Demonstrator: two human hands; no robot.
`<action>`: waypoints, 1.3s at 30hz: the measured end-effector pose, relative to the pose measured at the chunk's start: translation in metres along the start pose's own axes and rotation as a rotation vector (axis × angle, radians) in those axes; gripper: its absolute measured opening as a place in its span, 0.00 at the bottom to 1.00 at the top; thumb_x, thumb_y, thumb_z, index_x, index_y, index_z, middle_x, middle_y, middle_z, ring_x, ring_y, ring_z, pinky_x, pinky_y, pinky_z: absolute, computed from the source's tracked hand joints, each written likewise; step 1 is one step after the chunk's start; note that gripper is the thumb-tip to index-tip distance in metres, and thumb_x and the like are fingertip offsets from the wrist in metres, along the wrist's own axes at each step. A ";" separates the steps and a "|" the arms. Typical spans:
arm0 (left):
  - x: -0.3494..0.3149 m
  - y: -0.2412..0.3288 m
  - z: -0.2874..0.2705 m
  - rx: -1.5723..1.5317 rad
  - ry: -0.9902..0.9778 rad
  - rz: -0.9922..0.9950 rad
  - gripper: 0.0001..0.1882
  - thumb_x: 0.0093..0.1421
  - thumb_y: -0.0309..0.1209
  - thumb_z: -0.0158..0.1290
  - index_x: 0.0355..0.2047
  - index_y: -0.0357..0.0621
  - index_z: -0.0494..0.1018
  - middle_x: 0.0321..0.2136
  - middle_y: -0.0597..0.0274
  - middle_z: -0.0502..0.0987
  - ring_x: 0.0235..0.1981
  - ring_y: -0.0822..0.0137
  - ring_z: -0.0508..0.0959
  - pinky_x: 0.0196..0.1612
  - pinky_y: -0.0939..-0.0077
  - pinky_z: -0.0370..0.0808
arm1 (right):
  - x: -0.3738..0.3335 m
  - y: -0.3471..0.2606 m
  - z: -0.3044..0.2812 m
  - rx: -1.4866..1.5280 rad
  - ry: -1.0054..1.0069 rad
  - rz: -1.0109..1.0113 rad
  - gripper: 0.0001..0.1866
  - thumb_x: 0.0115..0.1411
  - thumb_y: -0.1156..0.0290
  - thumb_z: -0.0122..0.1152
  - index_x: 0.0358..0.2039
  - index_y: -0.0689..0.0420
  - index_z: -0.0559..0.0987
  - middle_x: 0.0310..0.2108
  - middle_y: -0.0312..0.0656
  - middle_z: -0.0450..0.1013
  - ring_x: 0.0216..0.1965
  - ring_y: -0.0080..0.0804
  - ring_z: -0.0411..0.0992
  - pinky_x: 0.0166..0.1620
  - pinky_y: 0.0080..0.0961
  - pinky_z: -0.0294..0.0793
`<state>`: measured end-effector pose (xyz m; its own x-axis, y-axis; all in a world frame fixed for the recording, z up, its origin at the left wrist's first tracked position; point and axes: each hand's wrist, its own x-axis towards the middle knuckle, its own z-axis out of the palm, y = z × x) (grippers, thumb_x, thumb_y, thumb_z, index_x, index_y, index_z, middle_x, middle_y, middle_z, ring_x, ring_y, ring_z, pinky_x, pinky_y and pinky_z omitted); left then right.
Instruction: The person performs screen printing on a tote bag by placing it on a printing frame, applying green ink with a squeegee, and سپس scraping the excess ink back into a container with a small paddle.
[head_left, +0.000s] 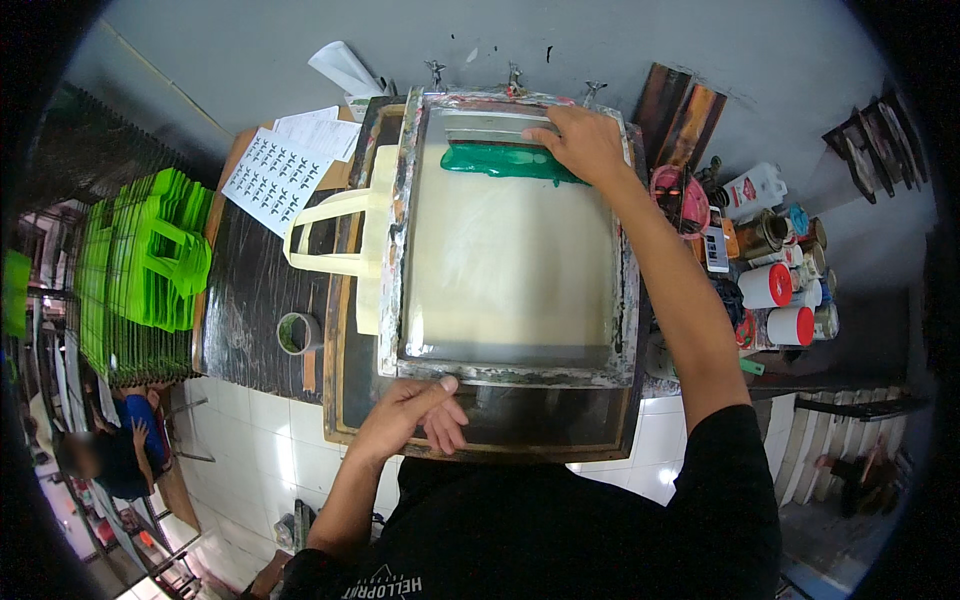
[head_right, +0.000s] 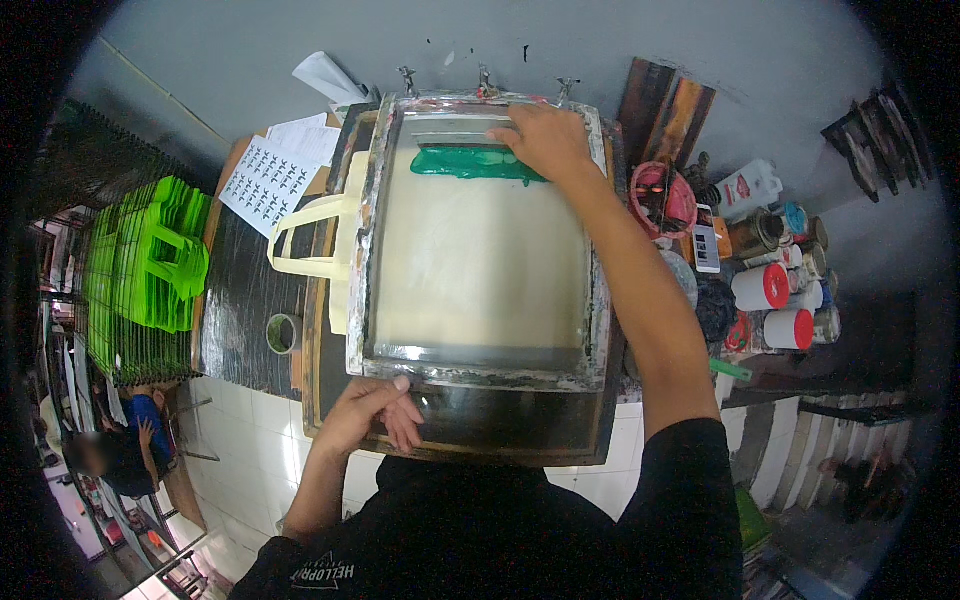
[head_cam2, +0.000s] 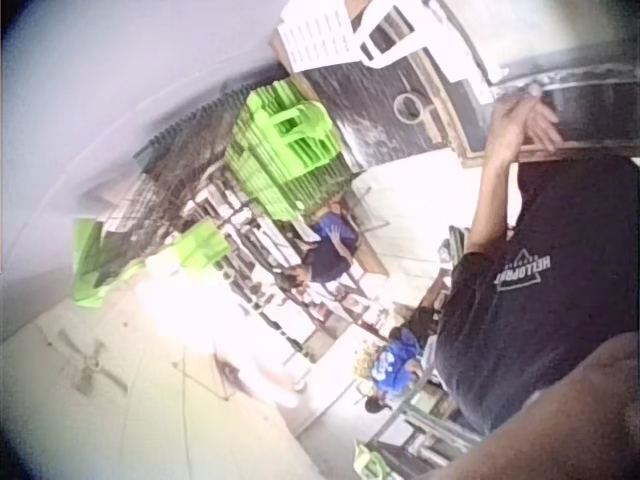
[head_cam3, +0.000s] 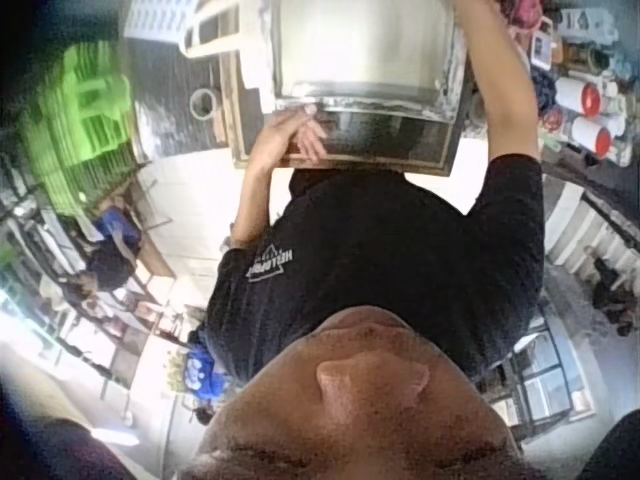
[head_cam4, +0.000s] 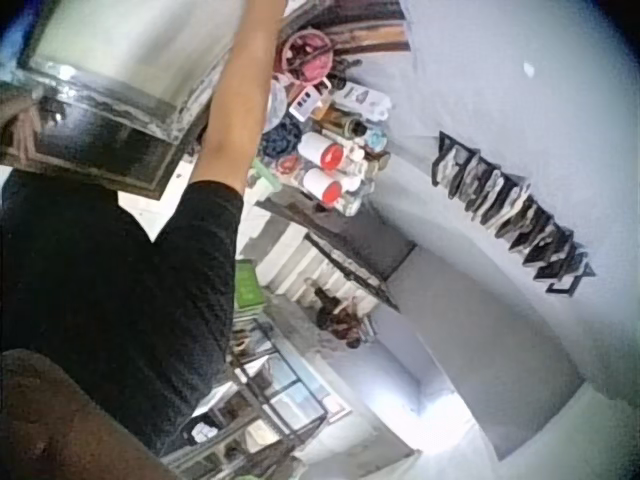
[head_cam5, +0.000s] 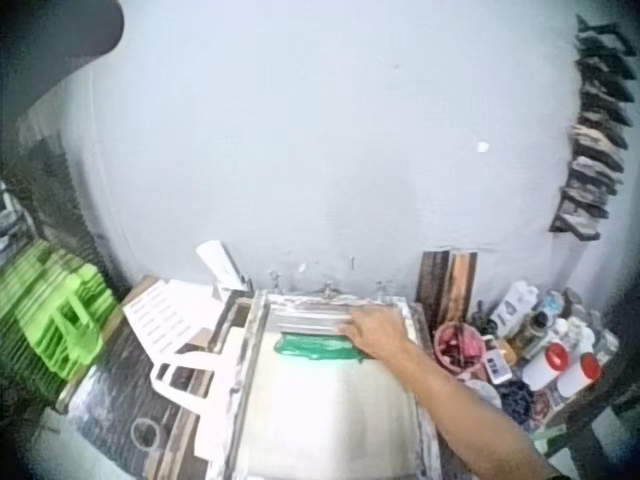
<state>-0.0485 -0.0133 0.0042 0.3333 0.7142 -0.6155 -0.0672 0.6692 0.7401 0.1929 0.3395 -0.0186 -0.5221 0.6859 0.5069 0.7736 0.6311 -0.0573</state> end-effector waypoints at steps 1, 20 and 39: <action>0.000 0.006 -0.002 0.012 0.014 0.013 0.29 0.70 0.49 0.46 0.28 0.33 0.78 0.19 0.50 0.81 0.16 0.65 0.80 0.19 0.80 0.75 | 0.001 -0.002 0.001 0.006 0.001 0.013 0.28 0.59 0.39 0.57 0.28 0.56 0.77 0.29 0.47 0.78 0.33 0.49 0.77 0.35 0.47 0.74; 0.176 0.182 -0.070 1.202 0.687 1.189 0.14 0.59 0.32 0.57 0.42 0.35 0.78 0.37 0.46 0.81 0.43 0.45 0.79 0.48 0.59 0.74 | -0.016 -0.029 -0.033 0.052 -0.169 0.135 0.22 0.59 0.50 0.61 0.32 0.60 0.80 0.33 0.52 0.79 0.40 0.52 0.76 0.45 0.46 0.72; 0.197 0.194 -0.081 1.220 0.490 0.756 0.13 0.58 0.31 0.57 0.42 0.38 0.80 0.29 0.38 0.79 0.34 0.41 0.80 0.44 0.56 0.75 | -0.027 -0.026 -0.021 -0.017 -0.133 0.130 0.25 0.59 0.44 0.59 0.32 0.58 0.81 0.32 0.48 0.79 0.36 0.47 0.78 0.38 0.45 0.75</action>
<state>-0.0723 0.2741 0.0041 0.2250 0.9619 0.1556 0.8043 -0.2734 0.5275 0.1945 0.2969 -0.0124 -0.4595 0.8036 0.3783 0.8429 0.5288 -0.0994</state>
